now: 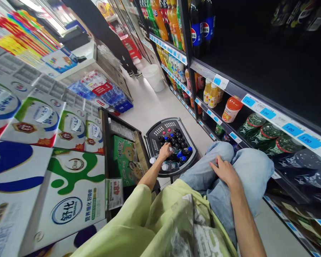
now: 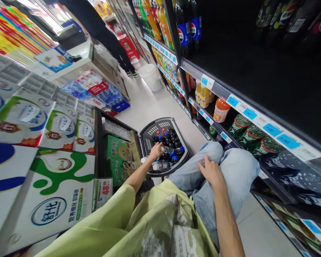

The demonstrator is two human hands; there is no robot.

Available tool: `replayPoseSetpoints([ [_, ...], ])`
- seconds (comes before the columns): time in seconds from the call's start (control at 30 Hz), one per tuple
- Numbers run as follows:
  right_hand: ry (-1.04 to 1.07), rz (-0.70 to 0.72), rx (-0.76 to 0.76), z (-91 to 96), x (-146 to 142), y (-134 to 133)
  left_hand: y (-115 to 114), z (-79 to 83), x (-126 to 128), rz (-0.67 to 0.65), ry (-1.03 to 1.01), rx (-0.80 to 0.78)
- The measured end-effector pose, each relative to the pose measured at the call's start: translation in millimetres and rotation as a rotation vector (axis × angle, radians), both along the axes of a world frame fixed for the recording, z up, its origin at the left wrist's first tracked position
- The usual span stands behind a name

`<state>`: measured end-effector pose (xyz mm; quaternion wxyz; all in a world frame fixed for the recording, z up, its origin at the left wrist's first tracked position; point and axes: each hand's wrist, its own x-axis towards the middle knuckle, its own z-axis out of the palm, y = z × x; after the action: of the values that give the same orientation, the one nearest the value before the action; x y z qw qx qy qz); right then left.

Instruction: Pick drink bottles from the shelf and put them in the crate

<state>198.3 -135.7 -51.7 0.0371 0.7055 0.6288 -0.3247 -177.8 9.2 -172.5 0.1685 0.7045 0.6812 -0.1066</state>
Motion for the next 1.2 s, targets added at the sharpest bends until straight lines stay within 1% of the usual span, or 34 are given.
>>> replayPoseSetpoints([
  [0.1,0.095,0.006,0.008,-6.7,3.8,-0.2,-0.8,-4.1,-2.2,0.002,-0.012,-0.016],
  [0.2,0.184,-0.004,-0.015,-10.1,7.3,-1.7,-0.2,-6.1,-4.5,-0.021,-0.027,-0.033],
  [0.33,0.140,0.016,-0.048,-6.2,7.2,-3.3,0.9,-5.3,-10.3,-0.062,-0.056,-0.039],
  [0.5,0.043,0.016,-0.062,0.9,5.7,-3.7,-0.6,2.5,-27.1,-0.095,-0.096,-0.019],
  [0.6,0.035,0.003,-0.069,0.0,7.3,-4.0,-7.5,8.6,-39.0,-0.137,-0.122,-0.037],
  [0.73,0.101,-0.002,-0.055,-5.3,9.9,-5.4,-22.5,12.6,-47.7,-0.177,-0.138,-0.075],
  [0.9,0.125,-0.011,-0.032,-8.7,10.3,-5.2,-36.5,12.8,-44.8,-0.188,-0.133,-0.114],
  [1.2,0.122,-0.004,-0.040,-8.5,10.3,-3.7,-40.9,14.9,-24.4,-0.206,-0.097,-0.163],
])
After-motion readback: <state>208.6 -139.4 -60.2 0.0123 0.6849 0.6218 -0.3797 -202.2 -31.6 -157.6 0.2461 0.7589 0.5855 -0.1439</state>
